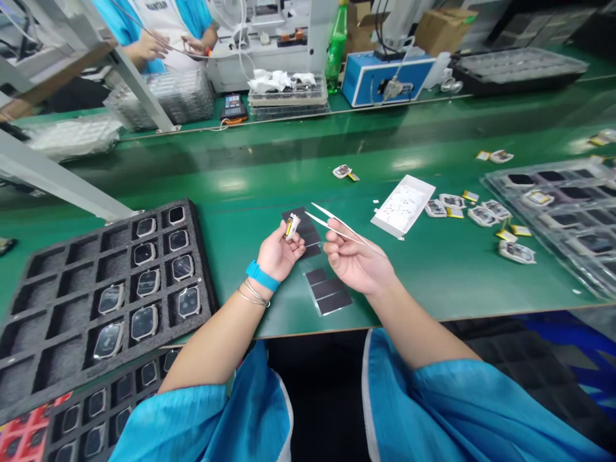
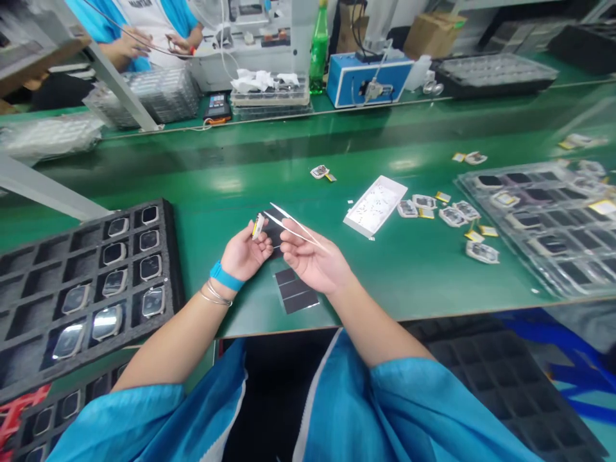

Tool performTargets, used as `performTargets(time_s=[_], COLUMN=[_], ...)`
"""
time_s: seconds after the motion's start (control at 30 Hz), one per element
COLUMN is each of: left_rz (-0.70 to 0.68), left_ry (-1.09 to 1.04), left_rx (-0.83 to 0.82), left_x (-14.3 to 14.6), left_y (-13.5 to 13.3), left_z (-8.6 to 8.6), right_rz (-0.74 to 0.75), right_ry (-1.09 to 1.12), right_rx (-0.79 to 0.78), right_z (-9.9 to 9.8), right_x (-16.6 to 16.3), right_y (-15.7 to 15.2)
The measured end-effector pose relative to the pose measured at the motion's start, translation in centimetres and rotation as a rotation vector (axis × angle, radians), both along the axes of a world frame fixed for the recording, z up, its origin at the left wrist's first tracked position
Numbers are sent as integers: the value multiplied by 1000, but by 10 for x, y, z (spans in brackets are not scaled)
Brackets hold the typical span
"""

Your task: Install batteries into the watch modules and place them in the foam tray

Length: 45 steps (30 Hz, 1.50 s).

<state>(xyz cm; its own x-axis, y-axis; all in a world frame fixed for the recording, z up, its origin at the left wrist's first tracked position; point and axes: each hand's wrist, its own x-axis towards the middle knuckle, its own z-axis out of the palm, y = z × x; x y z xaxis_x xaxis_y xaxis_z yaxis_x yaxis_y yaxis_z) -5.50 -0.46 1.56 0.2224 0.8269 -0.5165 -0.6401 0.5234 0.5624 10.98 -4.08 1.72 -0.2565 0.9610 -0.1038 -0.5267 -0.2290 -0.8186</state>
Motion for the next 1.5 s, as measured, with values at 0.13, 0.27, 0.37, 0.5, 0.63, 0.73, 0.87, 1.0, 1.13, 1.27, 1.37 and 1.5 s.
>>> performTargets(time_s=[0.13, 0.27, 0.37, 0.5, 0.63, 0.73, 0.87, 1.0, 1.13, 1.27, 1.37, 1.5], left_rz=[-20, -79, -125, -164, -167, -169, -171, -168, -167, -154, -142, -137], left_ry=[-50, -26, -13, 4, 11, 4, 4, 11, 16, 23, 21, 60], left_rx=[-11, -53, -58, -63, -64, -47, -41, -42, -40, -37, -28, -32], left_x=[3, 7, 9, 10, 11, 11, 10, 10, 11, 11, 11, 11], left_y=[-2, -8, -11, -12, -12, -13, -13, -13, -13, -14, -13, -12], left_z=[-4, -5, -5, -5, -5, -5, -6, -5, -5, -8, -11, -15], right_rz=[-175, -494, -619, -641, -613, -618, -616, -614, -607, -575, -535, -521], right_ry=[-56, -360, -594, -749, -837, -831, -830, -830, -827, -879, -954, -975], right_rx=[140, 432, 681, 879, 981, 1018, 1036, 1033, 1006, 966, 955, 972], right_z=[-17, -27, -29, -27, -26, -27, -28, -29, -28, -26, -26, -27], right_x=[-7, -10, -13, -16, -18, -18, -18, -17, -17, -18, -17, -18], right_y=[0, -3, -8, -14, -15, -15, -15, -16, -16, -17, -17, -16])
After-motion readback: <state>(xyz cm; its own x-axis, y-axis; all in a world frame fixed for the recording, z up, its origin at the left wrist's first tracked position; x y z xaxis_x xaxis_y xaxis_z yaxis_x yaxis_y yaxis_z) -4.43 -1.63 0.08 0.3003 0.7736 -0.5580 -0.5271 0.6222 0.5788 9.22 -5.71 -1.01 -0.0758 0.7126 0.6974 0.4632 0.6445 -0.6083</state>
